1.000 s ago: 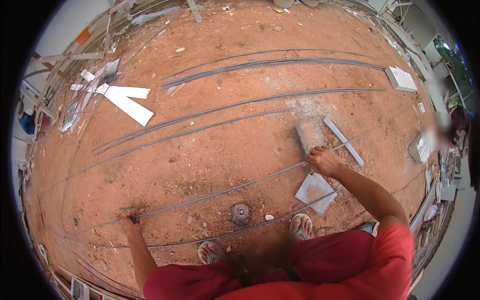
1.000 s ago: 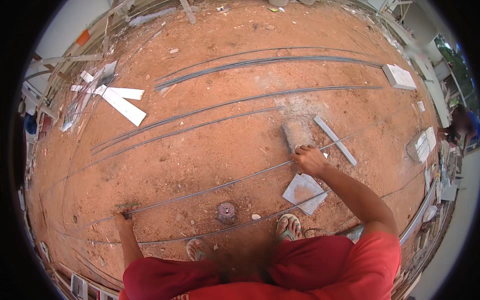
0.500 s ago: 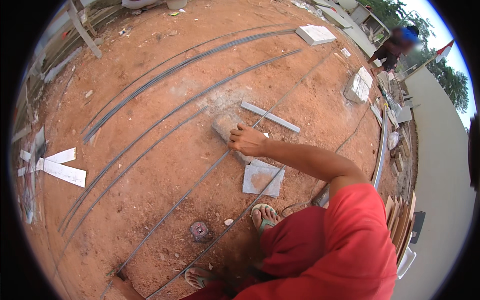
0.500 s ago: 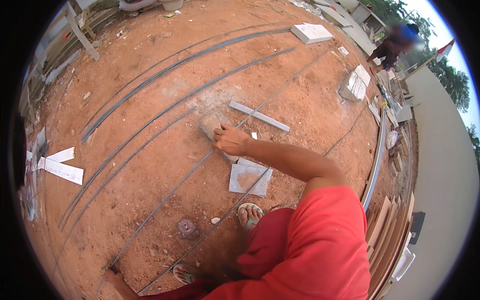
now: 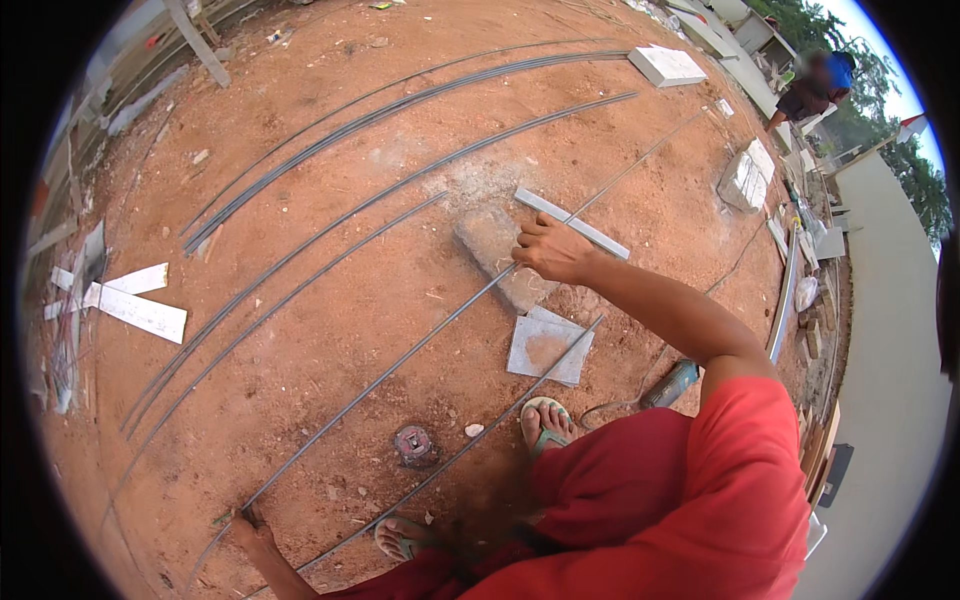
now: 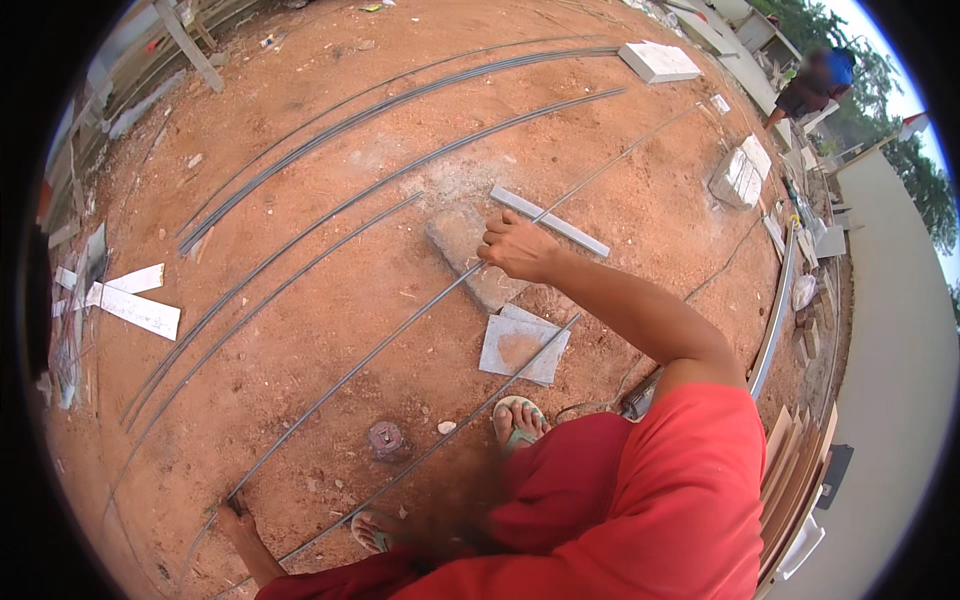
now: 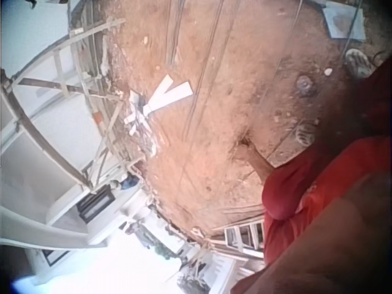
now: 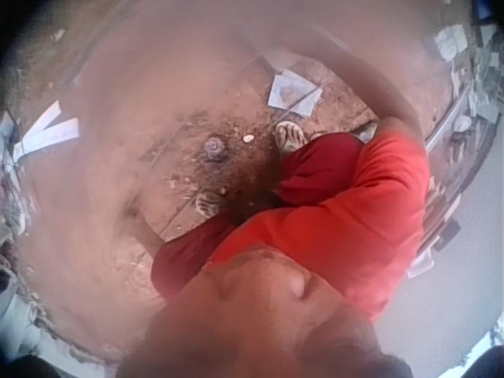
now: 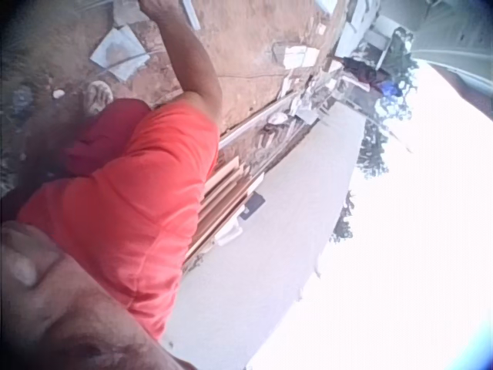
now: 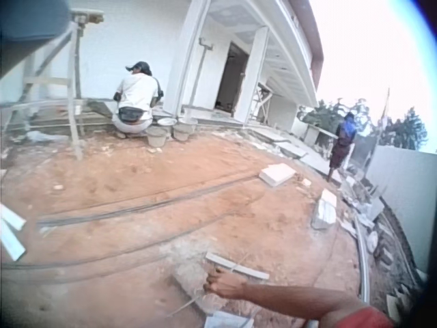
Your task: The person measures and cuts long metal rods using an angle grinder at a construction site. They repeatedly position the rods on the ground, measure them with a tape measure, and cut them to length, creating sparks during the process.
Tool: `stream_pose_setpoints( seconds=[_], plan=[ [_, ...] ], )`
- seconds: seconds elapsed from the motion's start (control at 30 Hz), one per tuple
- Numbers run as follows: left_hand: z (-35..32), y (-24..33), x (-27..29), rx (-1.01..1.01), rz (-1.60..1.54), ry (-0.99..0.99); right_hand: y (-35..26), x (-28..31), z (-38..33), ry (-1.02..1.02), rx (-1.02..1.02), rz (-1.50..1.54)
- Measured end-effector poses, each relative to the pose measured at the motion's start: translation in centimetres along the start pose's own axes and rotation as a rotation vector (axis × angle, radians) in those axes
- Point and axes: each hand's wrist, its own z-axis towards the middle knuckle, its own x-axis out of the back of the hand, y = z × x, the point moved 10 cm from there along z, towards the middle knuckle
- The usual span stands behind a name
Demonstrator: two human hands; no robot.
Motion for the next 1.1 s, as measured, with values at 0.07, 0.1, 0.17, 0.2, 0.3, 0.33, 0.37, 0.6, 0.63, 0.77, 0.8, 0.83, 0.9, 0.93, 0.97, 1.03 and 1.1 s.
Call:
stream_pose_setpoints(
  seconds=[0.07,0.1,0.17,0.2,0.3,0.33,0.37,0.6,0.63,0.77,0.8,0.83,0.9,0.93,0.97,1.03,1.1],
  plan=[
    [0.2,-0.6,-0.7,-0.009,-0.012,-0.033,0.5,-0.9,0.0,-0.073,-0.006,0.004],
    [-0.3,-1.4,-1.5,0.004,0.004,-0.028,0.8,-1.4,-0.2,-0.116,-0.011,0.003],
    [-2.2,-2.0,-2.6,0.009,0.030,-0.001,1.2,-1.5,-0.6,-0.092,-0.011,0.009],
    [-2.9,-2.2,-2.8,0.005,0.036,0.019,1.2,-1.6,-0.4,-0.075,-0.006,0.016],
    [-5.6,-1.6,-3.7,0.021,0.132,0.053,1.6,-0.7,1.8,-0.044,-0.063,0.101],
    [-6.4,-1.6,-4.1,0.041,0.178,0.060,1.9,-0.7,2.4,-0.017,-0.097,0.163],
    [-7.0,-1.3,-4.4,0.044,0.243,0.034,2.2,-0.8,3.1,0.016,-0.126,0.229],
    [-8.3,0.5,-3.4,0.068,0.510,0.035,-0.7,0.2,15.4,0.117,-0.111,0.381],
    [-8.7,1.0,-3.8,0.054,0.562,0.013,-1.0,-0.3,17.5,0.123,-0.106,0.369],
    [-11.1,2.0,-6.2,-0.025,0.791,-0.042,-1.0,-1.6,24.6,0.235,-0.148,0.400],
    [-11.7,2.0,-6.9,-0.049,0.856,-0.044,-1.0,-1.6,26.0,0.242,-0.162,0.398],
    [-12.3,2.4,-6.3,-0.078,0.871,0.023,-1.8,-1.4,27.6,0.244,-0.162,0.405],
    [-12.0,3.4,-4.5,-0.376,1.067,0.097,-3.6,-0.5,30.3,0.260,-0.148,0.424],
    [-12.2,3.6,-4.0,-0.519,1.167,0.131,-4.0,-0.6,31.0,0.268,-0.141,0.433],
    [-13.5,4.0,-5.4,-0.628,1.126,0.157,-3.7,-1.1,31.2,0.273,-0.148,0.434],
    [-15.1,5.1,-6.2,-0.733,1.197,0.204,-3.5,-2.6,31.9,0.211,-0.175,0.456],
    [-16.9,5.9,-6.8,-0.742,1.185,0.299,-2.7,-3.9,32.2,0.198,-0.210,0.472]
  ],
)
